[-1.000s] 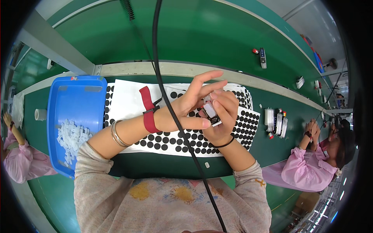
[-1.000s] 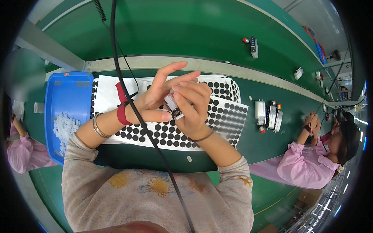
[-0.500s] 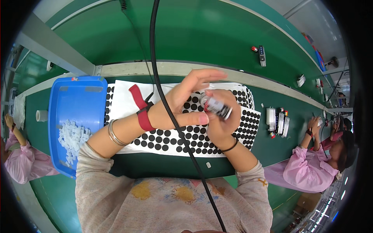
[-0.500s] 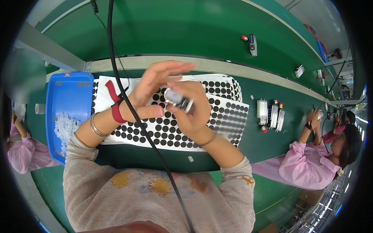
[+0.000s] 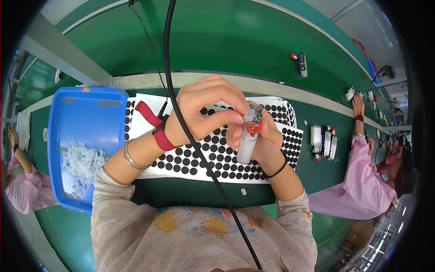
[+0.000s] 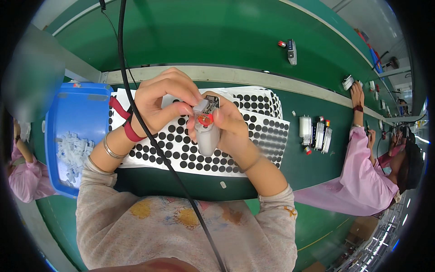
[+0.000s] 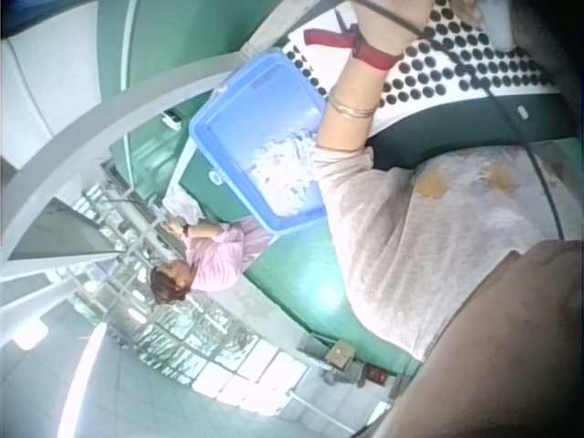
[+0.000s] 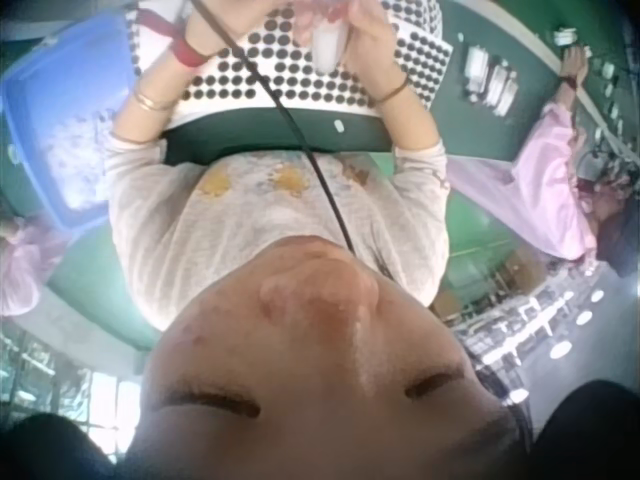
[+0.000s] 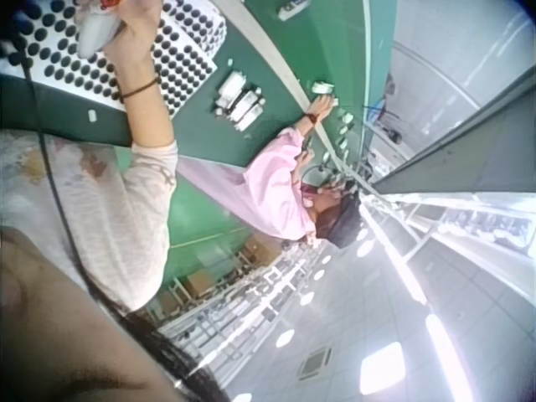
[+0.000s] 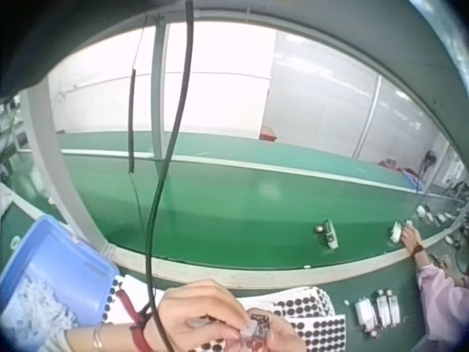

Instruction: Assembling small electronic or plastic components on a production line.

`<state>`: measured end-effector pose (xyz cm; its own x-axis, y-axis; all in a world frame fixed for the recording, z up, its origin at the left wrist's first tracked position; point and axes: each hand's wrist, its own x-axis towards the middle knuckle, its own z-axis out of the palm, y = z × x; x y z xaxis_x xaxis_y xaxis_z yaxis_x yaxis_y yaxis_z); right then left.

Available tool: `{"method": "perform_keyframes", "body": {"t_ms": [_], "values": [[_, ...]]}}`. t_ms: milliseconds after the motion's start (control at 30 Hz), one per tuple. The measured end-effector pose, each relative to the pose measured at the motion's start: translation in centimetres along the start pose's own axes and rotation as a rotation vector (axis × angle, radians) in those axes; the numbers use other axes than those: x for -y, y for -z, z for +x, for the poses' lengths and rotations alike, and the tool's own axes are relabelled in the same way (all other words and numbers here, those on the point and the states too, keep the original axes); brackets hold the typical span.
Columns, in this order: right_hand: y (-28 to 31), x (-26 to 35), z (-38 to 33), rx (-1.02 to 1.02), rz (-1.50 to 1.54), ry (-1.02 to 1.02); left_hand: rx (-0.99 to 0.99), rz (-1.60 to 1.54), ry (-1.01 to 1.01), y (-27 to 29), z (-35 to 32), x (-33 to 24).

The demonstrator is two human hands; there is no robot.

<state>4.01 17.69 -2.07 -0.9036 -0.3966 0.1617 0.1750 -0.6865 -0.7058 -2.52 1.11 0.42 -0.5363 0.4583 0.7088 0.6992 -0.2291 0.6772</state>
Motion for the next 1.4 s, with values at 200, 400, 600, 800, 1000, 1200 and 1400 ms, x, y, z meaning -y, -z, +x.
{"method": "perform_keyframes", "body": {"t_ms": [200, 400, 600, 800, 1000, 1200, 1400], "values": [[0.2, 0.1, 0.3, 0.038, 0.094, -0.108, 0.084, 0.231, -0.107, 1.2, 0.4, -0.9], [-0.9, 0.4, 0.1, 0.043, 0.033, -0.081, -0.002, 0.278, -0.074, 0.8, 0.0, -2.9], [-3.1, 1.5, -1.2, 0.068, 0.107, -0.006, 0.010, 0.286, -0.057, 0.3, 1.2, -6.2], [-5.3, 2.5, -2.8, -0.019, 0.171, 0.093, -0.052, 0.191, -0.056, -1.8, 1.8, -7.5], [-6.7, 2.6, -3.4, -0.011, 0.235, -0.006, -0.018, 0.132, -0.085, -2.0, 0.6, -7.9], [-7.8, 2.4, -2.8, 0.095, 0.123, -0.003, -0.134, -0.031, -0.139, -1.4, -0.3, -8.1], [-9.2, 2.0, -3.0, 0.017, -0.087, -0.023, -0.024, 0.196, -0.246, 0.1, -1.2, -8.8]]}}
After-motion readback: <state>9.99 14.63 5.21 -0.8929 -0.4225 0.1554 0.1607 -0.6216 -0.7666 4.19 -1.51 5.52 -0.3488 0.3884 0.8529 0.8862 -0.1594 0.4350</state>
